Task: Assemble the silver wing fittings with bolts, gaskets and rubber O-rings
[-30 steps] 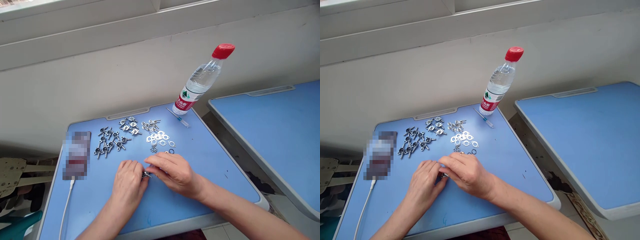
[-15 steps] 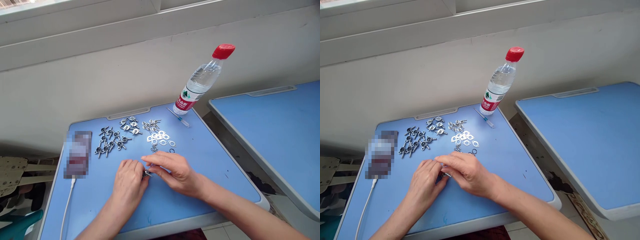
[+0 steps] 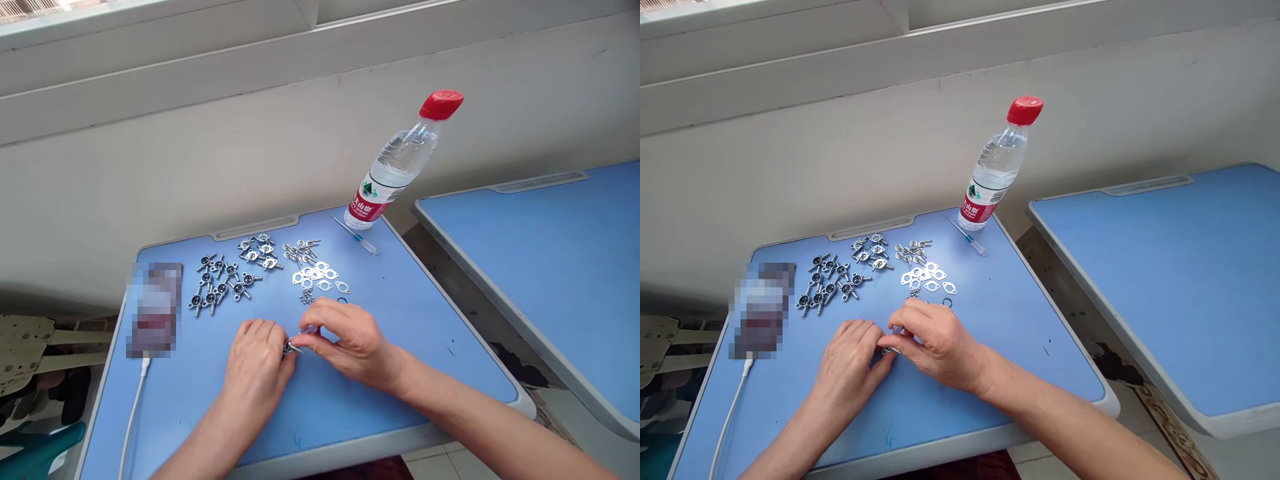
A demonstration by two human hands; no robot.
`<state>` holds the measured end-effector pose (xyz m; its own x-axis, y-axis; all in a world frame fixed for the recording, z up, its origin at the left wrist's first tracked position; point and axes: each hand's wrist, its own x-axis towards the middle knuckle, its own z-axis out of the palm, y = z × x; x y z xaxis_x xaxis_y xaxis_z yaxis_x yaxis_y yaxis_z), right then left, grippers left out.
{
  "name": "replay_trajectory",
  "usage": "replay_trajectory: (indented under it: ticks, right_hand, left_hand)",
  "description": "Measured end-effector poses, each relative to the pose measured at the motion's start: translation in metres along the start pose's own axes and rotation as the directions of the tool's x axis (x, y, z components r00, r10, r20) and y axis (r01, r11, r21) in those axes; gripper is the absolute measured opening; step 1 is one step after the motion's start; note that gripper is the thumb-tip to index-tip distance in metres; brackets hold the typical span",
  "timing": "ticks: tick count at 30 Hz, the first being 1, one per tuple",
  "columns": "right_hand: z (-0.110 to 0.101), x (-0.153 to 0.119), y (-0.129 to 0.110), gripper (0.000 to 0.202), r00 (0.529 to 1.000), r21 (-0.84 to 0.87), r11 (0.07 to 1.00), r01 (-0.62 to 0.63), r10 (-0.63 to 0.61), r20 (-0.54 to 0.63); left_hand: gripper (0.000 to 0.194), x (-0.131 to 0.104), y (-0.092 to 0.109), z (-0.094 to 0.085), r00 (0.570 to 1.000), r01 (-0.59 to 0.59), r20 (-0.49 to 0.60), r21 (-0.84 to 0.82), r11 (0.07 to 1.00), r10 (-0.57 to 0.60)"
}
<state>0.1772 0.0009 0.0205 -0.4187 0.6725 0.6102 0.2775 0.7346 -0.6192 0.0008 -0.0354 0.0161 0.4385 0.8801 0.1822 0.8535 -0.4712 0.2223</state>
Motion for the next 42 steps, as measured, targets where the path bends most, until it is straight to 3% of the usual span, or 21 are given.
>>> replay_trajectory:
  ticks: [4, 6, 12, 17, 25, 31, 37, 42]
  right_hand:
    - [0.001, -0.002, 0.001, 0.011, 0.998, 0.010, 0.998, 0.059, -0.058, -0.022]
    - [0.000, -0.001, 0.001, 0.022, 0.994, -0.027, 0.993, 0.112, -0.112, -0.004]
    - [-0.013, 0.003, -0.001, 0.032, 0.978, -0.079, 0.988, 0.131, -0.117, 0.171]
    - [-0.008, 0.003, 0.000, 0.013, 0.996, -0.092, 0.992, 0.085, -0.082, 0.034]
    - [-0.014, 0.002, -0.002, 0.016, 0.999, -0.061, 0.997, 0.042, -0.044, -0.024]
    - [-0.016, 0.001, 0.004, 0.021, 0.991, -0.072, 0.997, -0.006, 0.016, 0.134]
    - [-0.008, -0.002, 0.010, 0.015, 0.997, -0.060, 0.998, -0.036, 0.040, 0.061]
    - [-0.005, 0.000, 0.012, 0.020, 0.997, -0.045, 0.998, -0.042, 0.045, 0.062]
  left_hand:
    - [0.015, 0.000, -0.001, 0.001, 1.000, 0.004, 0.025, -0.011, 1.000, -0.004]
    - [0.013, -0.001, -0.002, 0.001, 1.000, 0.005, 0.030, -0.027, 1.000, -0.004]
    - [0.017, -0.001, 0.000, 0.001, 0.999, 0.024, 0.027, -0.030, 0.999, -0.024]
    - [0.017, 0.000, 0.000, 0.000, 0.999, 0.013, 0.039, -0.002, 1.000, -0.013]
    - [0.016, 0.000, 0.001, 0.000, 0.999, 0.031, 0.027, 0.001, 1.000, -0.031]
    - [0.013, 0.000, 0.000, -0.001, 0.999, 0.037, 0.019, 0.014, 0.999, -0.037]
    - [0.021, 0.001, -0.004, -0.019, 0.974, 0.084, 0.212, 0.019, 0.996, -0.086]
    - [0.017, 0.000, -0.012, -0.038, 0.909, 0.124, 0.412, -0.112, 0.986, -0.067]
